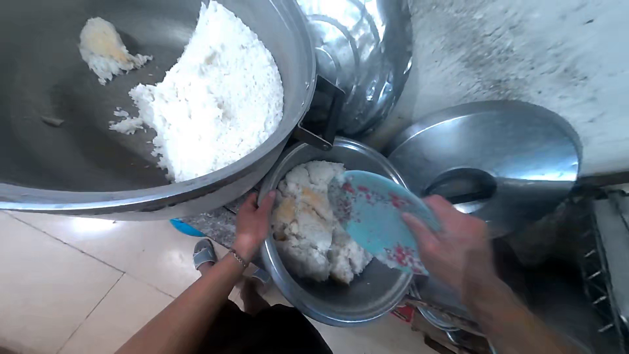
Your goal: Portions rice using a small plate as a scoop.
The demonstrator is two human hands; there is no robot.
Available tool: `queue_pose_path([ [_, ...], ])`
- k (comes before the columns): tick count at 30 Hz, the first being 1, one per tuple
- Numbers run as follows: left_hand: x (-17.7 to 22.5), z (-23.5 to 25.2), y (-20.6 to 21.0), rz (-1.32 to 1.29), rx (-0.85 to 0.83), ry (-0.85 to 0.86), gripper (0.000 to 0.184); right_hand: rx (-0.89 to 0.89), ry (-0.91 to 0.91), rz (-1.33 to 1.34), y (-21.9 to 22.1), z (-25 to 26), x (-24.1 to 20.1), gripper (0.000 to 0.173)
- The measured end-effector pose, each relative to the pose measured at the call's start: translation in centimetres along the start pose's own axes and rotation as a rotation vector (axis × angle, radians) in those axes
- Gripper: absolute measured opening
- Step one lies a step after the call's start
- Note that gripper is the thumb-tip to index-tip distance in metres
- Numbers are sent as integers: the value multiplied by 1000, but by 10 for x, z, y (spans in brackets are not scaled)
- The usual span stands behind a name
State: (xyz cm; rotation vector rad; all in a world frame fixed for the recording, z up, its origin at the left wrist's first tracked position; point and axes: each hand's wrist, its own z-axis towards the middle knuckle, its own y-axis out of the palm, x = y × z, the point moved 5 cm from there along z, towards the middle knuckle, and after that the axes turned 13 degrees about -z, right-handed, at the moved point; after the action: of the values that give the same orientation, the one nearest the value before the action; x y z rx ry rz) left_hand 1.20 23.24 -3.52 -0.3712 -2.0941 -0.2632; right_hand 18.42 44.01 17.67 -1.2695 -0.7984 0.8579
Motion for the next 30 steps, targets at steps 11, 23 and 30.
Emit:
queue_pose_path([
  [11,-24,-10,-4,62,40,63,55,-8,65,249,144,-14,-46,17],
  [23,-67,-74,5,102,-55,75,39,105,380,119,105,-64,-54,17],
  [30,-72,-78,-3,-6,-222,-11,49,-65,516,492,124,-9,-24,20],
])
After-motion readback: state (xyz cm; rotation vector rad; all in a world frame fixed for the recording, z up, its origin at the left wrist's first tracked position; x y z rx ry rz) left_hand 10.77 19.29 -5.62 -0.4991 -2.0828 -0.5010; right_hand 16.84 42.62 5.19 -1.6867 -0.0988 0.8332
